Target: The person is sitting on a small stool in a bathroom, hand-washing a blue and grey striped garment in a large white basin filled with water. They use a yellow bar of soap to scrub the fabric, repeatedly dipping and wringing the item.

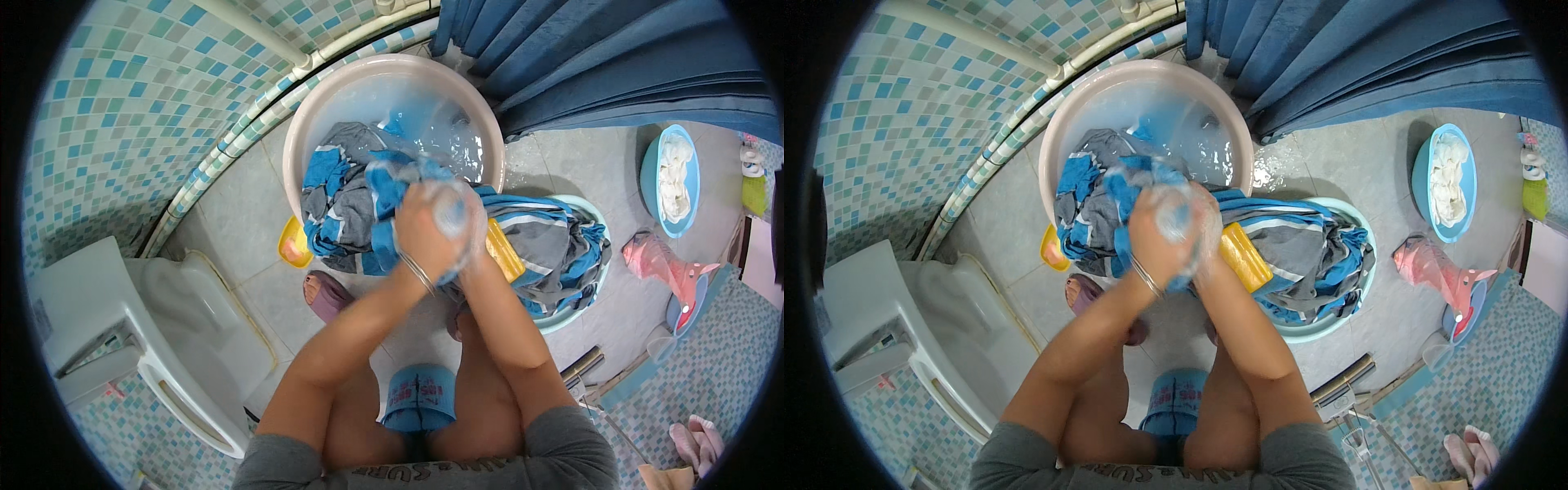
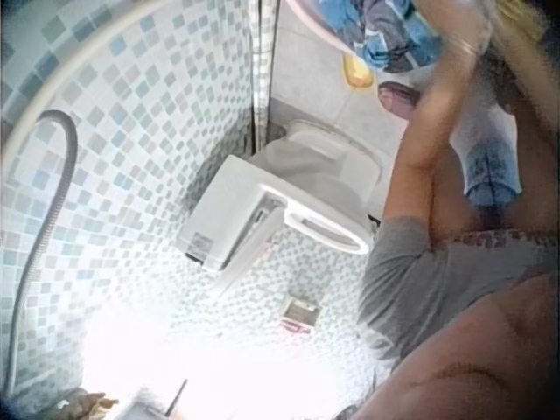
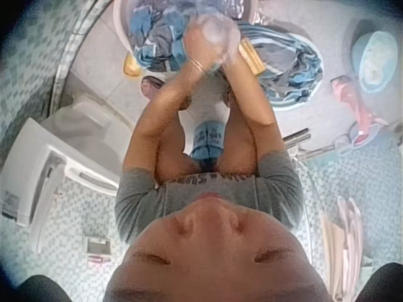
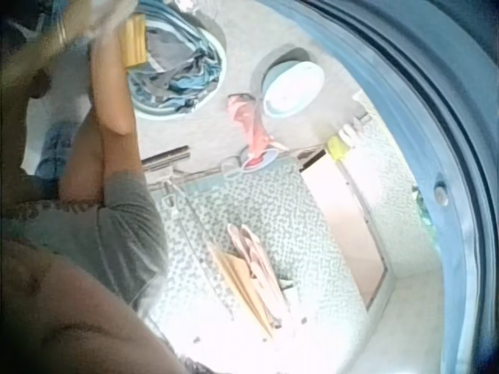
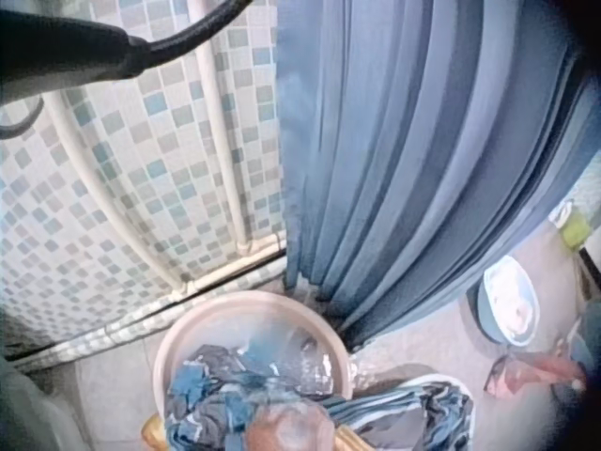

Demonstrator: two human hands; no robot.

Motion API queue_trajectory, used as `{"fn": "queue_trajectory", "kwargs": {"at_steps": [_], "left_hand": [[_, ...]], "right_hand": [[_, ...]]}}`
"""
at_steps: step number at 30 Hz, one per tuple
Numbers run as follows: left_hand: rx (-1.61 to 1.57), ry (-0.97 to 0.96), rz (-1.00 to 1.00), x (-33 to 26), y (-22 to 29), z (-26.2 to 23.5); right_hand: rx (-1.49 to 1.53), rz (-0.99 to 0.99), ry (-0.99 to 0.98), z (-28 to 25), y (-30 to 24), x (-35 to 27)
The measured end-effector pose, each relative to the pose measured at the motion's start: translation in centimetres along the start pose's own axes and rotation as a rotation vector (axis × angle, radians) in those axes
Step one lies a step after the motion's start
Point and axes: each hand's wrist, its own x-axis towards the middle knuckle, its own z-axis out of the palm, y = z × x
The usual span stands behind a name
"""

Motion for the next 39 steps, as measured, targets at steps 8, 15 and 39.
{"fn": "queue_trajectory", "kwargs": {"at_steps": [8, 15, 39], "left_hand": [[0.270, -0.053, -0.047, 7.2, -11.5, -9.7], [0.445, -0.192, 0.069, 2.0, -4.6, -8.9], [0.017, -0.345, 0.082, 1.2, -15.6, -4.7]], "right_hand": [[0.325, 0.244, 0.150, -1.2, -5.6, 1.0], [-1.028, -0.230, 0.034, 0.3, -5.4, -1.0], [0.640, -0.078, 0.040, -8.1, -3.0, -0.8]]}}
